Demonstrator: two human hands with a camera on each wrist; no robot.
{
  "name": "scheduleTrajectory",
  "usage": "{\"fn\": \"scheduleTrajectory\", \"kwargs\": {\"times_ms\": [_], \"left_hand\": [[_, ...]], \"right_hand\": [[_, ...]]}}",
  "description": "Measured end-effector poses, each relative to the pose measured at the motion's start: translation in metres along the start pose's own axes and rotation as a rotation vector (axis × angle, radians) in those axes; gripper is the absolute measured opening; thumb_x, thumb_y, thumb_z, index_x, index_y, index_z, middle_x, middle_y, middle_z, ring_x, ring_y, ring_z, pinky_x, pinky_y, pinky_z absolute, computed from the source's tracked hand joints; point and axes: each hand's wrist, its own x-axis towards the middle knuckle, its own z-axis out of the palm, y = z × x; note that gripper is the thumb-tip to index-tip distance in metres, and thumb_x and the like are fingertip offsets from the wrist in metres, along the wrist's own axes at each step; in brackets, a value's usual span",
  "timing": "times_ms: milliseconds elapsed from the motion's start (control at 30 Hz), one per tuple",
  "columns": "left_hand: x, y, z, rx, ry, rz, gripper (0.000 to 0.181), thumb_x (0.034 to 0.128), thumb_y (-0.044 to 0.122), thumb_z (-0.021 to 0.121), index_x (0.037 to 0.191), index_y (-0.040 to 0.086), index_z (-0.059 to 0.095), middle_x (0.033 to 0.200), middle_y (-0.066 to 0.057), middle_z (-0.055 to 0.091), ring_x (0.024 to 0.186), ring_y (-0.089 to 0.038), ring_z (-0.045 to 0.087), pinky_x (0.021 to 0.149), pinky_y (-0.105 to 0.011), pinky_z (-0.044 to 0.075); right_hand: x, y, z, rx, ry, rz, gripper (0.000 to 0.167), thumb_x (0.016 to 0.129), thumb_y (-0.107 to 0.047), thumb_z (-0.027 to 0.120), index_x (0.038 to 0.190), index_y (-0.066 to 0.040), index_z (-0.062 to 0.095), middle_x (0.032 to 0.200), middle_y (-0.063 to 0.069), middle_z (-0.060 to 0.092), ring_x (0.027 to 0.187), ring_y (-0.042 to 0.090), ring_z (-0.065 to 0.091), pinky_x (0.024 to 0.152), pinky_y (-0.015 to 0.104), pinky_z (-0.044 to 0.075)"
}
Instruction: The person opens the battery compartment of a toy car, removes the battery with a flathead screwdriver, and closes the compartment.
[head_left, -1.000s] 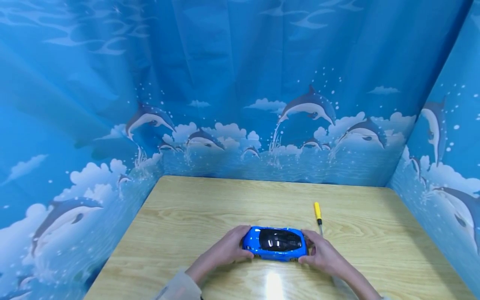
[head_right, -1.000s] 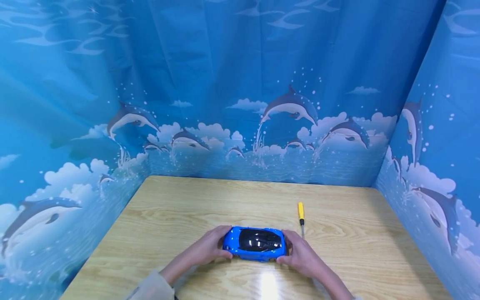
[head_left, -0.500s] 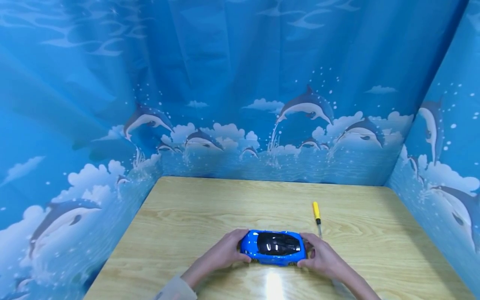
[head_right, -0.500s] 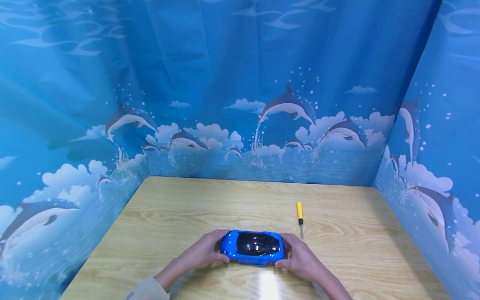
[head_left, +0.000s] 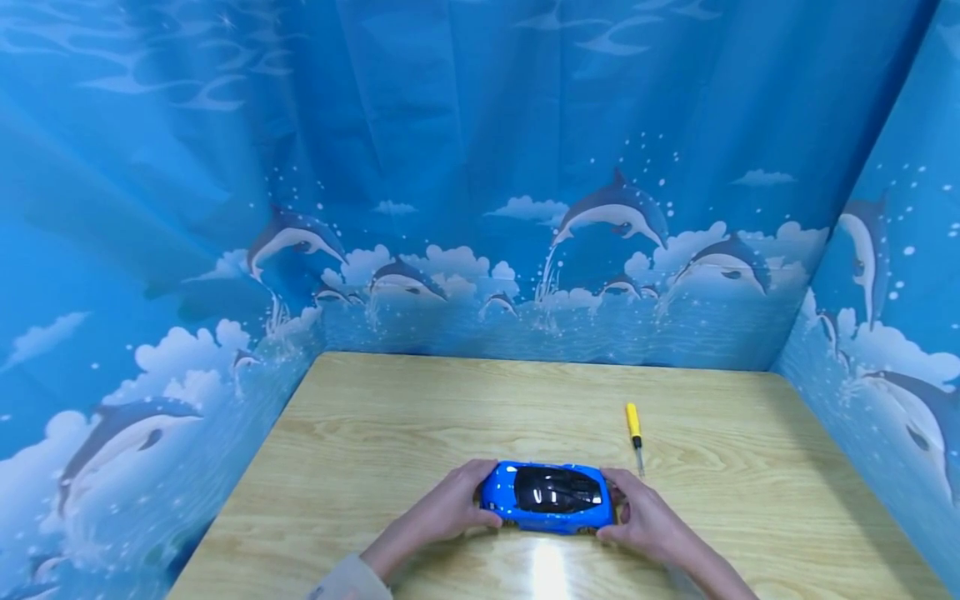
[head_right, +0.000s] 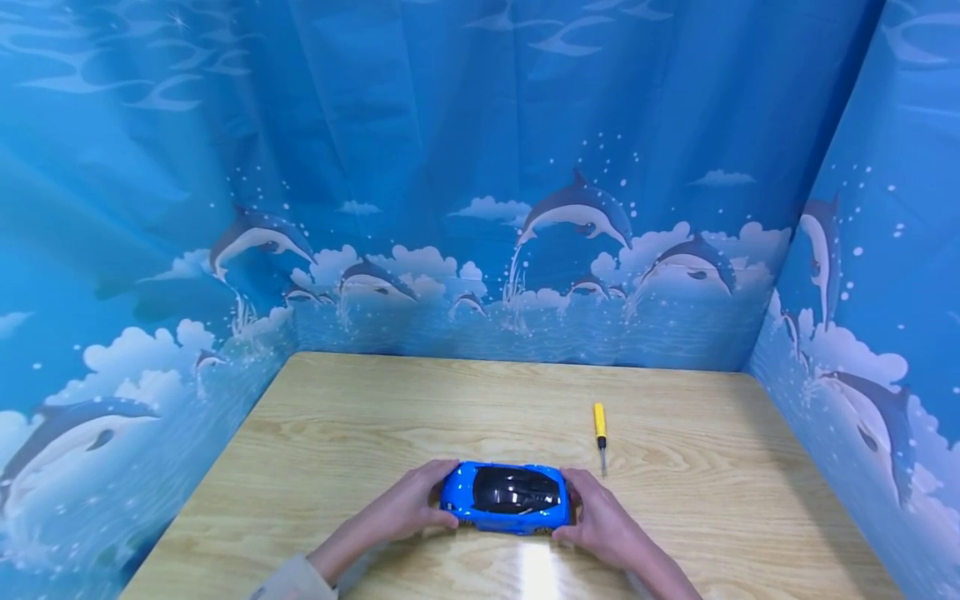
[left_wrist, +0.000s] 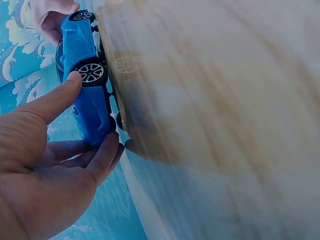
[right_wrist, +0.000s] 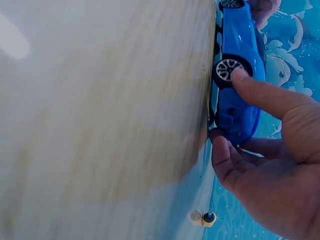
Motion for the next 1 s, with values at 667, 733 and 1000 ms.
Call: {"fn": "scheduleTrajectory", "kwargs": {"times_ms": [667,733,1000], "left_hand": [[0.008,-0.003,-0.004,-0.052,-0.031,-0.023,0.084,0.0786,0.021,0.090,0.148,-0.004,0.050,0.146,-0.019,0.056,0.135,-0.036,0.052,0.116,-0.050,0.043],[0.010,-0.003,-0.007,-0.079,-0.040,-0.027,0.084,0.0794,0.021,0.090,0.149,-0.004,0.049,0.148,-0.019,0.054,0.134,-0.035,0.053,0.115,-0.048,0.045],[0.014,-0.002,-0.019,-0.218,-0.052,-0.013,0.085,0.0820,0.015,0.088,0.151,-0.007,0.044,0.148,-0.021,0.052,0.112,-0.029,0.067,0.094,-0.026,0.059]], "right_hand": [[0.002,-0.006,-0.003,-0.049,-0.019,0.021,0.087,0.072,-0.016,0.093,0.141,0.013,0.048,0.106,0.008,0.066,0.089,0.016,0.061,0.072,0.026,0.059],[0.002,-0.006,-0.005,-0.049,-0.024,0.005,0.086,0.073,-0.017,0.092,0.140,0.013,0.048,0.104,0.008,0.065,0.088,0.015,0.060,0.071,0.026,0.059],[0.008,-0.012,-0.012,-0.001,-0.013,-0.005,0.083,0.077,-0.017,0.091,0.141,0.014,0.047,0.106,0.012,0.067,0.083,0.012,0.062,0.069,0.025,0.059]]}}
